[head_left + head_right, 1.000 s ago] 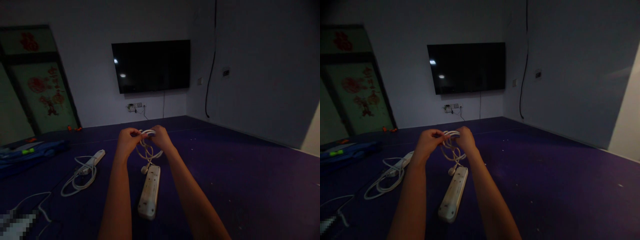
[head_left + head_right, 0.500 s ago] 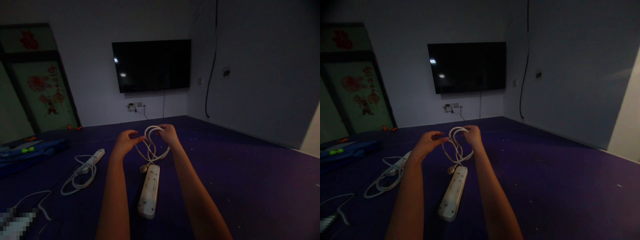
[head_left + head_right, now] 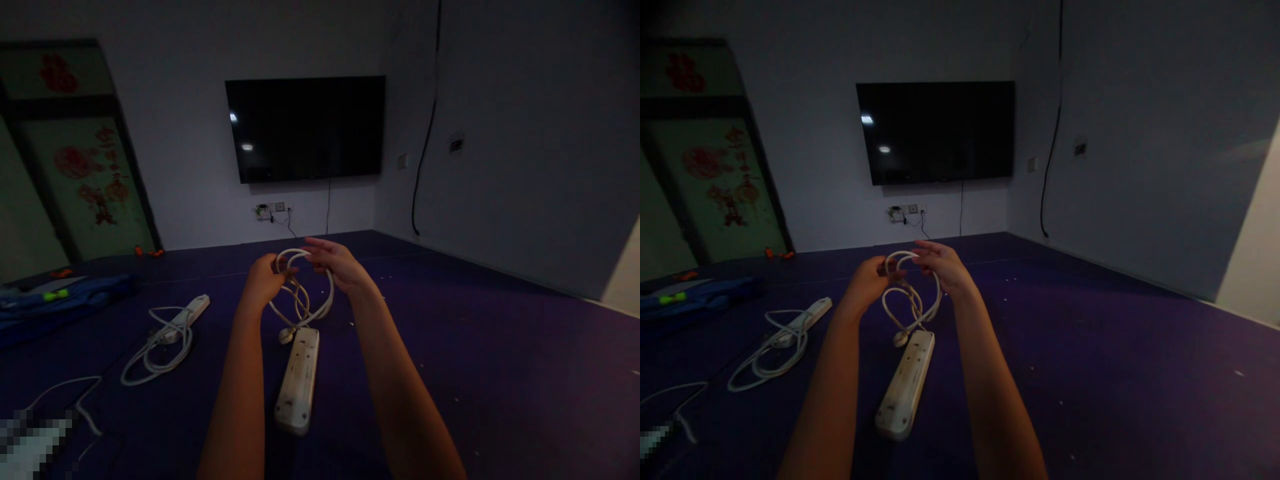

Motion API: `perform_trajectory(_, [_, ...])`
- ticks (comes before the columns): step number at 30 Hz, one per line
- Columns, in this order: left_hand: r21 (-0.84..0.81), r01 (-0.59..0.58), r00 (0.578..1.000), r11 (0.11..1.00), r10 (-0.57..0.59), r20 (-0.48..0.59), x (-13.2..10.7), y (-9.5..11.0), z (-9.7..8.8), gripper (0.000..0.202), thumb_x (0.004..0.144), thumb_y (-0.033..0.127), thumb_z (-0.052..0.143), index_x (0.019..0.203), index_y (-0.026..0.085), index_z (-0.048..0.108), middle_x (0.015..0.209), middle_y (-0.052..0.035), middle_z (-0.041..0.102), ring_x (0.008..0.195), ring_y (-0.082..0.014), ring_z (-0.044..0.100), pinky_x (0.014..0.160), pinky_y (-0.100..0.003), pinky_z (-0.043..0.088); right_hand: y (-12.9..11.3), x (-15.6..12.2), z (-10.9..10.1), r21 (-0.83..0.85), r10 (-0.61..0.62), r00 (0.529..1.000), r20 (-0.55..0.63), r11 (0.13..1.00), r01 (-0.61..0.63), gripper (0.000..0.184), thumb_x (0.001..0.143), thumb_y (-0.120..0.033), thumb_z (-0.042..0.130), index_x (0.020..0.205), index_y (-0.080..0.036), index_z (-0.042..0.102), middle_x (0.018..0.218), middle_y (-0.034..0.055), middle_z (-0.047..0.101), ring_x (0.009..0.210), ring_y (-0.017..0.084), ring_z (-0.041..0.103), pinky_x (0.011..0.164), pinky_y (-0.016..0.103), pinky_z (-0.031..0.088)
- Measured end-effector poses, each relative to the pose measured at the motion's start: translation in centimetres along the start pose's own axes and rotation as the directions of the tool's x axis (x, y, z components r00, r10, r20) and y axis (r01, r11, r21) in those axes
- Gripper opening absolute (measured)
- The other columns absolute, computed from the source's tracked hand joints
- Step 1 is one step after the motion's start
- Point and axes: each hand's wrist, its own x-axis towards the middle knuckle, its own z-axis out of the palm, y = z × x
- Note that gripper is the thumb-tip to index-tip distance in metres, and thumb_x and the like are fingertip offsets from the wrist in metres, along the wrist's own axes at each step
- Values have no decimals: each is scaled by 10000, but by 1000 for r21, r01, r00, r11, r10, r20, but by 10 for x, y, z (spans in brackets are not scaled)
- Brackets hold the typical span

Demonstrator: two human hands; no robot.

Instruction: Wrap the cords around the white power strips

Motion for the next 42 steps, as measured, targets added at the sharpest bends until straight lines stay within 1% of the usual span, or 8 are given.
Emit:
perform_trajectory(10, [-85, 116, 990, 990, -122, -72, -6, 8, -5, 186, 633, 267, 714, 708, 152, 589, 575, 9, 606, 526, -171, 628, 499, -263, 483, 6, 2, 7, -69, -28, 995, 92, 997, 34, 479, 613, -24, 707, 1068, -162, 645, 977, 40, 696, 624, 54, 592, 544, 155, 471])
perform_trajectory(17, [-147, 167, 933, 975, -205, -297, -7, 13, -6, 105, 663, 172, 641, 650, 165, 537, 517, 33, 563, 466, -171, 629, 439, -245, 481, 25, 9, -6, -487, 46, 992, 116, 873, 16, 523, 507, -6, 786, 995, -135, 648, 719, -34, 658, 656, 98, 598, 568, 181, 464])
perform_trajectory(21, [-172, 158, 905, 972, -213, -368, -8, 10, -13, 129, 665, 188, 642, 635, 168, 518, 522, 35, 560, 452, -172, 629, 424, -244, 478, 37, 12, -7, -615, 205, 979, 20, 775, -150, 326, 698, -68, 704, 1010, -117, 626, 571, -38, 637, 546, 104, 591, 516, 184, 441])
perform_trajectory(25, [-128, 138, 906, 982, -178, -384, -9, 8, -21, 139, 653, 236, 668, 638, 163, 552, 524, 27, 566, 456, -180, 628, 425, -257, 481, 32, 8, 4, -529, 285, 959, 4, 814, -240, 179, 895, -145, 483, 1027, -118, 603, 448, -48, 567, 435, 113, 573, 457, 195, 445])
perform_trajectory(31, [-148, 135, 922, 980, -179, -344, -8, 4, -26, 168, 617, 260, 706, 660, 161, 577, 541, 27, 583, 453, -171, 612, 433, -271, 487, 11, 2, 2, -510, 22, 991, -131, 856, -87, 119, 832, -251, 597, 851, -138, 629, 405, -111, 353, 312, 47, 315, 358, 181, 353])
perform_trajectory(35, [-187, 158, 943, 970, -204, -261, -6, 3, -21, 177, 616, 249, 710, 682, 164, 569, 557, 33, 585, 447, -151, 595, 441, -269, 485, 6, 4, -16, -777, -281, 946, -162, 627, 53, 163, 715, -266, 693, 826, -147, 691, 523, -43, 509, 453, 85, 453, 459, 207, 369])
perform_trajectory(38, [-153, 164, 958, 975, -194, -211, -4, 1, -18, 190, 622, 259, 717, 691, 165, 566, 571, 28, 593, 462, -138, 591, 462, -259, 481, 8, 7, -28, -888, -421, 897, -133, 452, 80, 169, 740, -300, 651, 785, -153, 721, 630, 15, 618, 594, 135, 554, 561, 240, 387])
perform_trajectory(42, [-114, 164, 975, 980, -179, -135, -5, 1, -17, 236, 614, 317, 741, 690, 160, 583, 561, 26, 580, 461, -121, 570, 474, -243, 468, 15, 14, -39, -840, -394, 903, -174, 538, 73, 237, 775, -308, 583, 844, -143, 738, 688, 38, 665, 650, 163, 598, 587, 249, 413])
